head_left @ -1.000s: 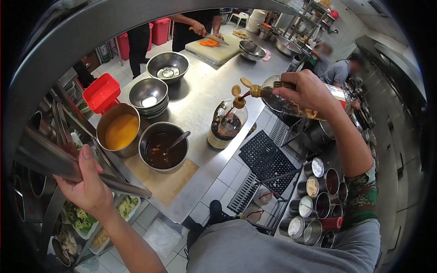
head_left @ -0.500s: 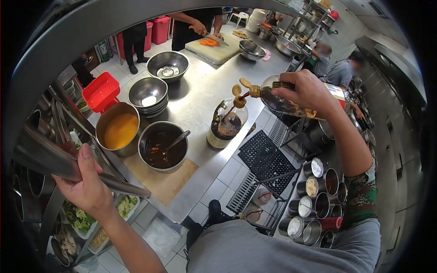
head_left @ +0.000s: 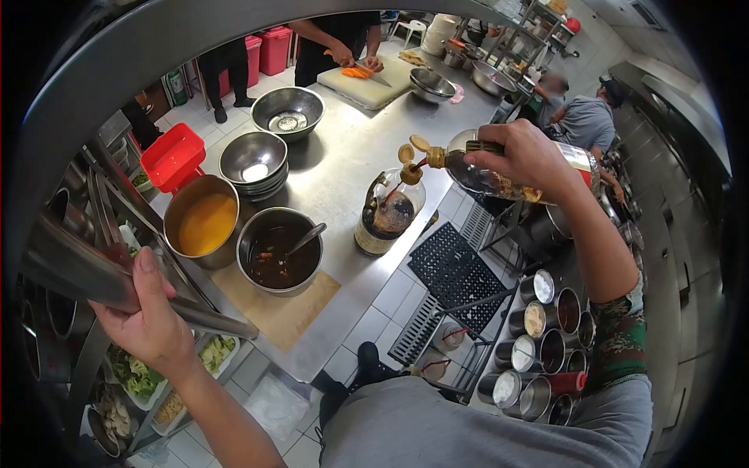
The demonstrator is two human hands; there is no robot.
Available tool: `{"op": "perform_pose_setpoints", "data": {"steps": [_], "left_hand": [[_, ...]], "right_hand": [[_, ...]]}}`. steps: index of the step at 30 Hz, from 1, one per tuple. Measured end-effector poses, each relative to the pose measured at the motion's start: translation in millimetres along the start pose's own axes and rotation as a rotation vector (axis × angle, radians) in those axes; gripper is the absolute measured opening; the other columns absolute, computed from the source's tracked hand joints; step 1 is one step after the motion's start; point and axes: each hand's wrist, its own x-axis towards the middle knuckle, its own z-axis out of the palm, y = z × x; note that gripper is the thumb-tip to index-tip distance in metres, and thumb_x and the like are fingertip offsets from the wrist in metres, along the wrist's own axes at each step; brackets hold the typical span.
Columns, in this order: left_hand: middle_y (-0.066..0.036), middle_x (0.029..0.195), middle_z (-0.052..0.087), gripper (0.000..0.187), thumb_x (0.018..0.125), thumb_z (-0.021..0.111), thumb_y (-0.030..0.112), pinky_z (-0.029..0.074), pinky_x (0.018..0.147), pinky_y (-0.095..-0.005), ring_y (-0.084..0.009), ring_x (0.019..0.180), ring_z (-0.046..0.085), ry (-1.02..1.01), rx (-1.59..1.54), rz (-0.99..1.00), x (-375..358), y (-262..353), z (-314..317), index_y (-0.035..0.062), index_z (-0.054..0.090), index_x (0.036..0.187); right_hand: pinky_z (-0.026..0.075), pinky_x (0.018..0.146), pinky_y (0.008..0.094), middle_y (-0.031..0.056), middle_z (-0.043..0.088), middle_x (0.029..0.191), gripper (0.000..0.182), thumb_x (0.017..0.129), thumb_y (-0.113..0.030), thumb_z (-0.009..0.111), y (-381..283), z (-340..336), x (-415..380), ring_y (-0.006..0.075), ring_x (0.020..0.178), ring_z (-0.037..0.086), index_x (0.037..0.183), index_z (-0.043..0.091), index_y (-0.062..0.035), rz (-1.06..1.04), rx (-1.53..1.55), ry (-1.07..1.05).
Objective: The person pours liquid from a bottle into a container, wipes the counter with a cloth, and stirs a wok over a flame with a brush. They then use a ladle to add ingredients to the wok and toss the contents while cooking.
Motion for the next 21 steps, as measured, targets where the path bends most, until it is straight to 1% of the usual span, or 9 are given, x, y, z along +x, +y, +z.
{"op": "perform_pose_setpoints", "data": {"steps": [4, 7, 14, 21], "left_hand": [[-0.008, 0.089, 0.062, 0.034, 0.088, 0.065, -0.006, 0.04, 0.052, -0.0191, -0.0059, 0.061, 0.049, -0.01, -0.022, -0.001, 0.5, -0.3, -0.9, -0.0009, 0.051, 0.119], [-0.008, 0.088, 0.062, 0.034, 0.088, 0.065, -0.006, 0.04, 0.052, -0.0192, -0.0059, 0.06, 0.049, 0.01, 0.003, -0.009, 0.1, 1.4, 1.5, -0.0009, 0.051, 0.118], [-0.007, 0.088, 0.061, 0.032, 0.088, 0.065, -0.005, 0.04, 0.052, -0.0192, -0.0058, 0.061, 0.049, -0.014, 0.001, 0.006, 0.0, 0.6, -0.4, -0.0006, 0.051, 0.117], [-0.008, 0.091, 0.061, 0.032, 0.089, 0.065, -0.005, 0.039, 0.053, -0.0195, -0.006, 0.061, 0.049, -0.007, -0.002, 0.001, -0.4, 1.0, 0.8, -0.0007, 0.051, 0.117]], "right_hand": [[0.05, 0.067, 0.0427, 0.0153, 0.066, 0.071, 0.045, 0.084, -0.049, 0.068, 0.7, 0.5, 1.2, 0.0353, 0.072, 0.065, 0.093, 0.071, -0.0052, 0.006, 0.001, -0.01], [0.051, 0.068, 0.043, 0.0155, 0.066, 0.071, 0.045, 0.084, -0.049, 0.068, 2.6, 1.8, 1.5, 0.0353, 0.073, 0.065, 0.093, 0.071, -0.0056, -0.009, -0.012, 0.007], [0.051, 0.068, 0.0433, 0.0157, 0.066, 0.073, 0.044, 0.084, -0.048, 0.068, 1.5, 0.9, 1.5, 0.0354, 0.074, 0.065, 0.094, 0.071, -0.0059, -0.01, -0.009, 0.011], [0.051, 0.068, 0.0435, 0.0159, 0.066, 0.073, 0.043, 0.085, -0.048, 0.068, -3.5, -2.8, 1.9, 0.0349, 0.074, 0.065, 0.095, 0.071, -0.0057, -0.005, -0.024, -0.01]]}}
